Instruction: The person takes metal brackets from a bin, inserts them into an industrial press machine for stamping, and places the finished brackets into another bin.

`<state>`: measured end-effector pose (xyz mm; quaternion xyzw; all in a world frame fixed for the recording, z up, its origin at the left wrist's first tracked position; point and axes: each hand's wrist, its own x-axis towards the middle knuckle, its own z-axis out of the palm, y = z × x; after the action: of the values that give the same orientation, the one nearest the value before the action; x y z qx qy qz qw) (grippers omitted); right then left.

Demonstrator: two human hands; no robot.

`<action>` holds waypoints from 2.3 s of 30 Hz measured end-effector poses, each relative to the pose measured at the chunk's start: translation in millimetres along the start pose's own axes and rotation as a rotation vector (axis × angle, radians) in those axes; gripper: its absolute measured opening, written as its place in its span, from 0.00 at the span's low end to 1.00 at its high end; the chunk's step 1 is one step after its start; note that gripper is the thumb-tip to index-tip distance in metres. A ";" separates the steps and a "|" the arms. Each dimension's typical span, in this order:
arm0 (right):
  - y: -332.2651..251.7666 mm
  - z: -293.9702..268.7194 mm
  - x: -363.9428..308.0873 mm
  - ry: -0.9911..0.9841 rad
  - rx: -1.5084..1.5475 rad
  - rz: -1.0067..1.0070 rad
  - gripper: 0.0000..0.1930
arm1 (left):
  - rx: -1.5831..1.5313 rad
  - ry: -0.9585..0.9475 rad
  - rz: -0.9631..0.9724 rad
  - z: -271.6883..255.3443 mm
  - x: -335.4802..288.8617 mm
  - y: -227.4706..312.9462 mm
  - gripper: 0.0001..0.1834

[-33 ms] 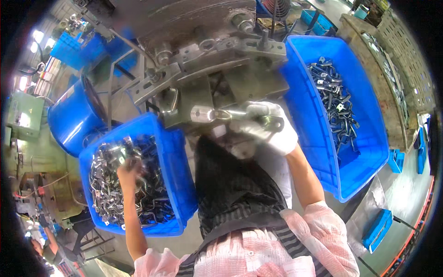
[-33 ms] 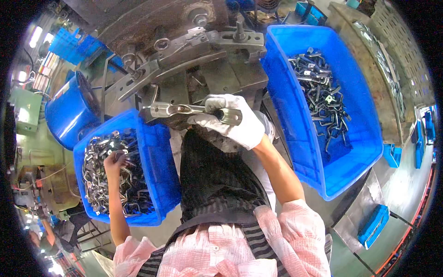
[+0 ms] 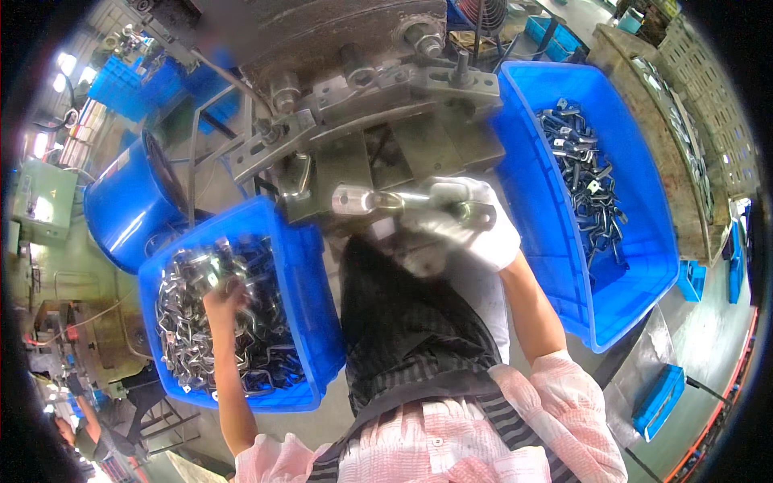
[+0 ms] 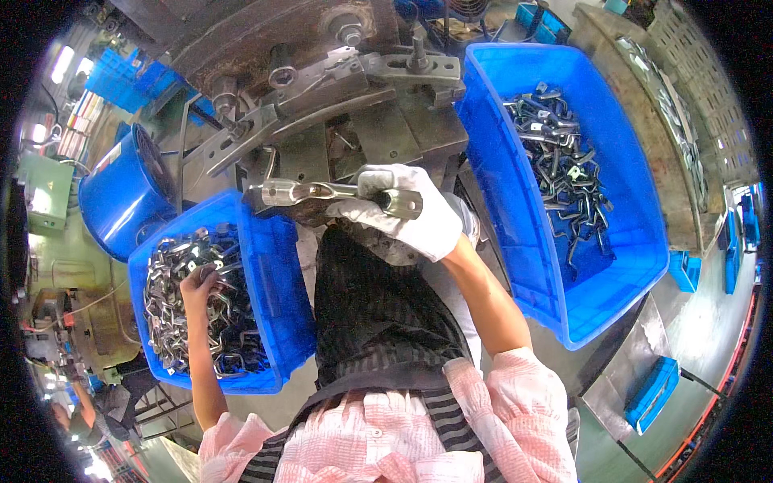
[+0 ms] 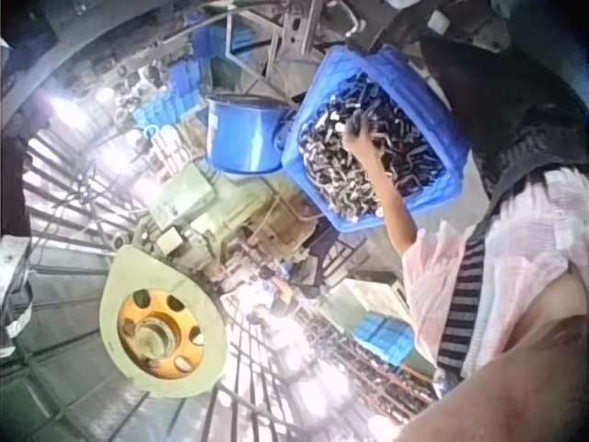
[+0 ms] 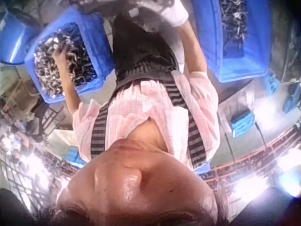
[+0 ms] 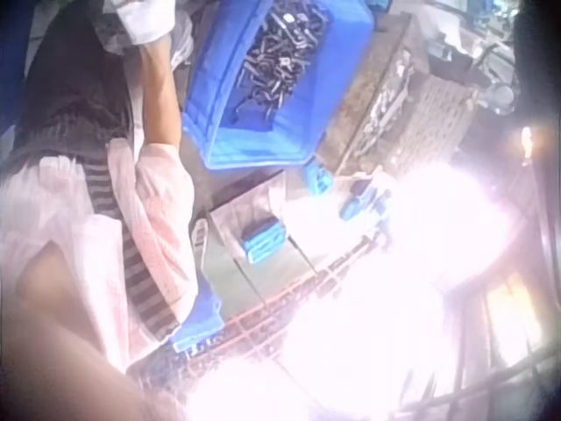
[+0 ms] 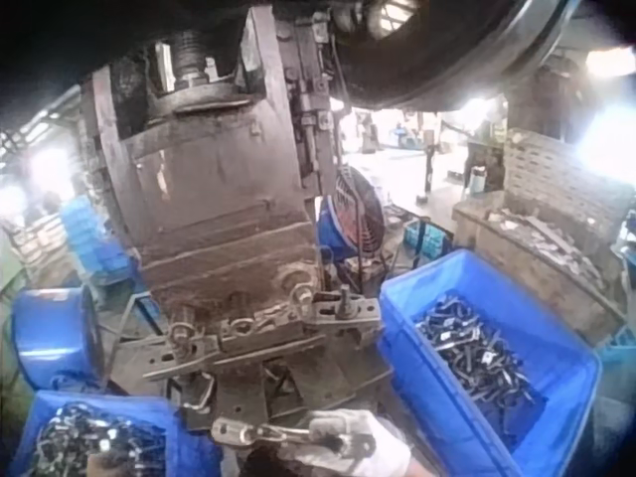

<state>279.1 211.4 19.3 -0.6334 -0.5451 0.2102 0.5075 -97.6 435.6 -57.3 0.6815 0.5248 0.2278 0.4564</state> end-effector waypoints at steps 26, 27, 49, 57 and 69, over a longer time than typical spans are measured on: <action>-34.1 7.9 -32.4 0.092 -0.021 0.089 0.20 | 0.302 -0.125 1.206 76.2 -91.8 156.4 0.12; -43.6 23.1 -29.5 0.011 0.071 0.025 0.20 | 0.285 -0.107 1.207 76.1 -93.5 158.9 0.11; 40.0 38.0 75.9 0.266 0.115 0.286 0.14 | 0.882 -0.130 0.382 74.6 14.8 -32.8 0.16; 57.7 50.2 83.2 0.344 0.226 0.288 0.14 | 1.000 -0.280 0.279 81.3 25.1 -24.1 0.12; 60.3 47.3 82.4 0.350 0.238 0.264 0.12 | 0.086 -0.193 -0.010 20.0 -1.2 1.6 0.09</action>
<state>295.3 312.0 -28.4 -0.6618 -0.3327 0.2243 0.6333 -81.5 426.7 -65.3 0.7168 0.4910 0.1359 0.4761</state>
